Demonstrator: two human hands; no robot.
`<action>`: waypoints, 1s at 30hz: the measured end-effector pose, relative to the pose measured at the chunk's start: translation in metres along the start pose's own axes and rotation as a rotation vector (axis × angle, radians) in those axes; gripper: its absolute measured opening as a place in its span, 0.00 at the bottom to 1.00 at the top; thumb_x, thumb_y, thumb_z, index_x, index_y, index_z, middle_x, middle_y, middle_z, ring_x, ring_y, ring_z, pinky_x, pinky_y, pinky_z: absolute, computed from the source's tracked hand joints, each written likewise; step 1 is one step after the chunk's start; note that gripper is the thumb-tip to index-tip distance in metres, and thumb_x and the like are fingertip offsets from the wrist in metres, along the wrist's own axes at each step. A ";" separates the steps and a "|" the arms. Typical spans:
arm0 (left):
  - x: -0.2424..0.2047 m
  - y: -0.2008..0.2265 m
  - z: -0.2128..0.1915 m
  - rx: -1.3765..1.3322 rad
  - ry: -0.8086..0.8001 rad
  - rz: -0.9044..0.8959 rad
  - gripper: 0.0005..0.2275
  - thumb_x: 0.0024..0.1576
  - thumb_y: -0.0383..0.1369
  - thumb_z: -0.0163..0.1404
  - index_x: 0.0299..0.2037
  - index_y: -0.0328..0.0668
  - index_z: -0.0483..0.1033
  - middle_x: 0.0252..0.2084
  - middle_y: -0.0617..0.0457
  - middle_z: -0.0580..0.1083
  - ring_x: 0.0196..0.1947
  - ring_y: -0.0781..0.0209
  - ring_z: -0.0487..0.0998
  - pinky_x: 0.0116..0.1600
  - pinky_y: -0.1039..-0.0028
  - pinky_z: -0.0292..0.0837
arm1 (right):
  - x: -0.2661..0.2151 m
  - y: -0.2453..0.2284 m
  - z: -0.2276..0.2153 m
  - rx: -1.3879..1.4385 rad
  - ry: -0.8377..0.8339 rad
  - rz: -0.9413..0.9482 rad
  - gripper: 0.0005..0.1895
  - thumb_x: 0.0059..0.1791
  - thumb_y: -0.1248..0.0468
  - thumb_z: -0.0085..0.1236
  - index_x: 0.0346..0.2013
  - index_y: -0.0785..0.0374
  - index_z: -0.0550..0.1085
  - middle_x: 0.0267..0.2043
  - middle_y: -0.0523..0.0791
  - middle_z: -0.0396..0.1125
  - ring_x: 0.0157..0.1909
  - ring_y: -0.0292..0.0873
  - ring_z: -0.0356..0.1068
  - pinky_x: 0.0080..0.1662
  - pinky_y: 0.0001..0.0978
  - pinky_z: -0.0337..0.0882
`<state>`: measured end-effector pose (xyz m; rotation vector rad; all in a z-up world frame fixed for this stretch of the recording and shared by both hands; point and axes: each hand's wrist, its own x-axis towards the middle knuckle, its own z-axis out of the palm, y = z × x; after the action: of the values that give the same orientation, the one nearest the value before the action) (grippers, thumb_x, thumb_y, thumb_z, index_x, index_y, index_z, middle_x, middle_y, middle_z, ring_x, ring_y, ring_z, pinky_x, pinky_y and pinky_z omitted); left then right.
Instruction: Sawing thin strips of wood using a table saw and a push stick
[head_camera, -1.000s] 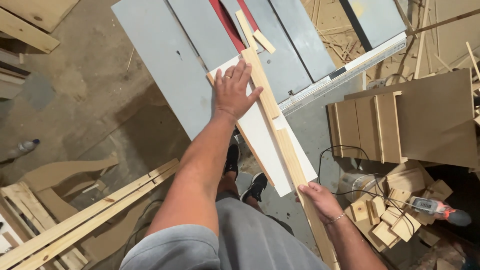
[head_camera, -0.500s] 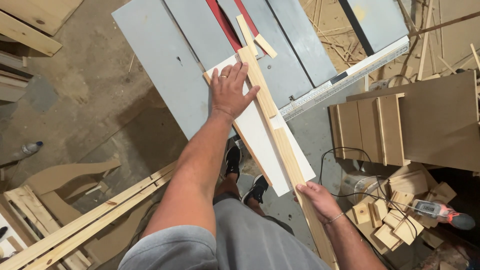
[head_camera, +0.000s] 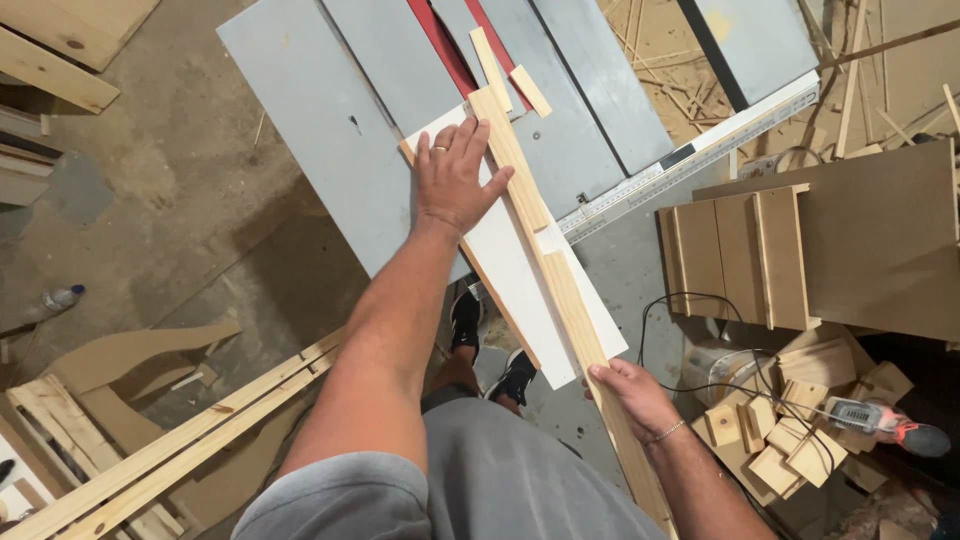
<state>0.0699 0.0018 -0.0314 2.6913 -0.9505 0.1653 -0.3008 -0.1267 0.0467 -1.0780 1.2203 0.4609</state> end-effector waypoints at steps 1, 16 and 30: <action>0.001 0.000 0.000 -0.008 -0.058 -0.022 0.33 0.59 0.63 0.46 0.70 0.57 0.64 0.68 0.59 0.65 0.67 0.57 0.65 0.73 0.45 0.51 | 0.001 0.003 0.001 0.068 0.017 -0.041 0.14 0.46 0.61 0.66 0.31 0.71 0.75 0.17 0.54 0.69 0.15 0.46 0.71 0.21 0.33 0.70; 0.010 -0.008 0.000 -0.010 -0.079 -0.028 0.34 0.58 0.63 0.47 0.70 0.57 0.63 0.67 0.59 0.65 0.67 0.59 0.63 0.73 0.46 0.50 | 0.010 -0.003 0.004 0.075 0.022 -0.040 0.14 0.46 0.61 0.66 0.32 0.70 0.75 0.19 0.55 0.71 0.17 0.46 0.72 0.22 0.33 0.71; 0.015 -0.014 0.000 -0.017 -0.054 -0.028 0.33 0.58 0.63 0.47 0.70 0.57 0.64 0.67 0.59 0.65 0.67 0.58 0.65 0.73 0.46 0.50 | 0.029 0.005 0.003 0.038 0.030 -0.046 0.13 0.46 0.60 0.67 0.32 0.68 0.76 0.19 0.54 0.71 0.18 0.45 0.72 0.23 0.32 0.71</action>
<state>0.0902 0.0027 -0.0317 2.7046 -0.9247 0.0787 -0.2932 -0.1291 0.0184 -1.0822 1.2236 0.3861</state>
